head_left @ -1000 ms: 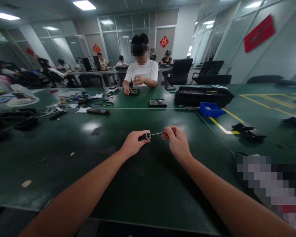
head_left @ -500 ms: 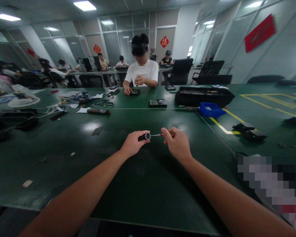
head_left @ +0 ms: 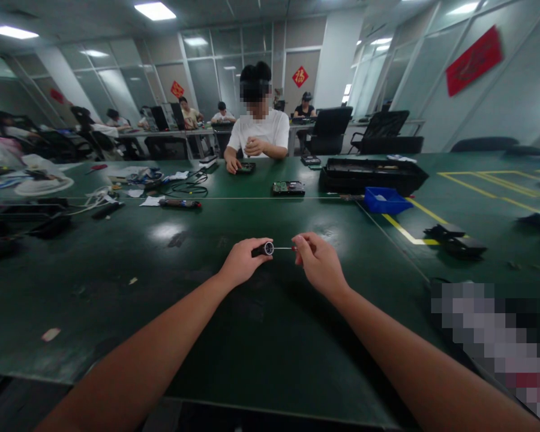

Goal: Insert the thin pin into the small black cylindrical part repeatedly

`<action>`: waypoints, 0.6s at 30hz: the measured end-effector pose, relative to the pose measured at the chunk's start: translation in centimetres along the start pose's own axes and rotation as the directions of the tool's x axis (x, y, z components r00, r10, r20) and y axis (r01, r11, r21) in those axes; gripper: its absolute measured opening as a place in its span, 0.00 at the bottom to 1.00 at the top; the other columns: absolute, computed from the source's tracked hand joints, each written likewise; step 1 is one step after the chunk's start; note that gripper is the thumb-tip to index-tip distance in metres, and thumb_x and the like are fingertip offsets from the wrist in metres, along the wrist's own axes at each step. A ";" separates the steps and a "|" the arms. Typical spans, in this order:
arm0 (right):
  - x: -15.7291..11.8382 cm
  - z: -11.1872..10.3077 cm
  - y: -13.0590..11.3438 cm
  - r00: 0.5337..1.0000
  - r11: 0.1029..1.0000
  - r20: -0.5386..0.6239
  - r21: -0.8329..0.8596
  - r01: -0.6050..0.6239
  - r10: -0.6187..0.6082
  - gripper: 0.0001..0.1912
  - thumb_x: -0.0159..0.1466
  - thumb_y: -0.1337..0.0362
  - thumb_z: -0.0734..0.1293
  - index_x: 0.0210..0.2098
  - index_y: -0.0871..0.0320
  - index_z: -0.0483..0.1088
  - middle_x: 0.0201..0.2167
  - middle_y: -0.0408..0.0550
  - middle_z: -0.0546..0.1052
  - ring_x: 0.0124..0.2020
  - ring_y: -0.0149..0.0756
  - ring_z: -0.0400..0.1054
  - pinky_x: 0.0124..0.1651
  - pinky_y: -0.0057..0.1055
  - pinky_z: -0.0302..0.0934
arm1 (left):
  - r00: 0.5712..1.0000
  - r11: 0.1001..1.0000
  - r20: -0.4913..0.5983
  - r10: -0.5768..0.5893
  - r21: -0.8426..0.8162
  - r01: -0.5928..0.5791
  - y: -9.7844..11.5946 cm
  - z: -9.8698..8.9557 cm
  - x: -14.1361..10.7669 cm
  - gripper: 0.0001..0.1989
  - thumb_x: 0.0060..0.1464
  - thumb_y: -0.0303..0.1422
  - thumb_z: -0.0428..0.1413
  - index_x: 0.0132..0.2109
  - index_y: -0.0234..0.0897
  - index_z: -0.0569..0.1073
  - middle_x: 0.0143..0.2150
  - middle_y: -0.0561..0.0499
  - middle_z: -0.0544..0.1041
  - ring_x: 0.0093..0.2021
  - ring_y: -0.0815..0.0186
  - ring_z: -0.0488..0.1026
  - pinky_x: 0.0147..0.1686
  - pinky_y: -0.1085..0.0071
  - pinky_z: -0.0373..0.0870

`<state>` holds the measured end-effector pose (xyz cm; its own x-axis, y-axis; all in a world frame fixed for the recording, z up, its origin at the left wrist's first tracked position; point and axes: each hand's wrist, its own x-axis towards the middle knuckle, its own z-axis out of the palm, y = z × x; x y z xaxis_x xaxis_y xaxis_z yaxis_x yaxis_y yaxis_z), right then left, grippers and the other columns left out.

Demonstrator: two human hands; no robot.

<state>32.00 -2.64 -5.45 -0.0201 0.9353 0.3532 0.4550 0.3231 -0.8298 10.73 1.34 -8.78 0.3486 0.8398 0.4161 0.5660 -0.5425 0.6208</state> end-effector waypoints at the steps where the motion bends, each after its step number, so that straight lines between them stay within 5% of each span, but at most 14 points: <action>1: 0.0 0.1 0.2 1.000 1.000 -0.007 0.021 0.006 -0.006 0.14 0.69 0.53 0.59 0.42 0.55 0.70 0.24 0.42 0.73 0.27 0.36 0.70 0.33 0.33 0.62 | 1.000 1.000 -0.004 -0.002 -0.005 0.002 0.0 0.0 0.0 0.21 0.55 0.33 0.64 0.56 0.43 0.76 0.52 0.49 0.79 0.52 0.57 0.75 0.56 0.59 0.67; 5: 0.0 0.4 0.9 0.998 0.994 -0.024 0.094 0.060 -0.058 0.14 0.66 0.57 0.64 0.49 0.54 0.66 0.33 0.45 0.76 0.33 0.38 0.72 0.37 0.35 0.64 | 0.999 0.999 -0.034 -0.037 -0.025 0.036 -0.2 0.0 0.1 0.21 0.55 0.32 0.64 0.56 0.43 0.76 0.53 0.49 0.79 0.53 0.58 0.74 0.58 0.60 0.66; 12: -0.1 0.2 0.7 1.000 0.999 0.002 0.018 0.031 -0.031 0.15 0.71 0.53 0.56 0.41 0.53 0.70 0.23 0.41 0.71 0.26 0.35 0.67 0.32 0.33 0.59 | 1.000 1.000 0.001 -0.016 0.003 0.016 0.0 0.0 0.1 0.21 0.54 0.32 0.64 0.56 0.42 0.76 0.52 0.48 0.79 0.52 0.58 0.75 0.58 0.58 0.67; 18: -0.1 0.2 0.0 0.999 0.990 -0.046 0.137 0.030 -0.024 0.09 0.66 0.57 0.64 0.40 0.55 0.69 0.33 0.47 0.77 0.34 0.38 0.72 0.39 0.34 0.64 | 0.999 1.000 -0.017 -0.027 -0.013 0.027 0.1 -0.1 0.0 0.20 0.55 0.32 0.63 0.56 0.43 0.76 0.53 0.49 0.79 0.53 0.58 0.74 0.58 0.59 0.66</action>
<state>31.80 -2.70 -5.63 0.0099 0.9197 0.3926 0.3277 0.3680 -0.8702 10.76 1.29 -8.62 0.3208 0.8537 0.4102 0.5653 -0.5201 0.6403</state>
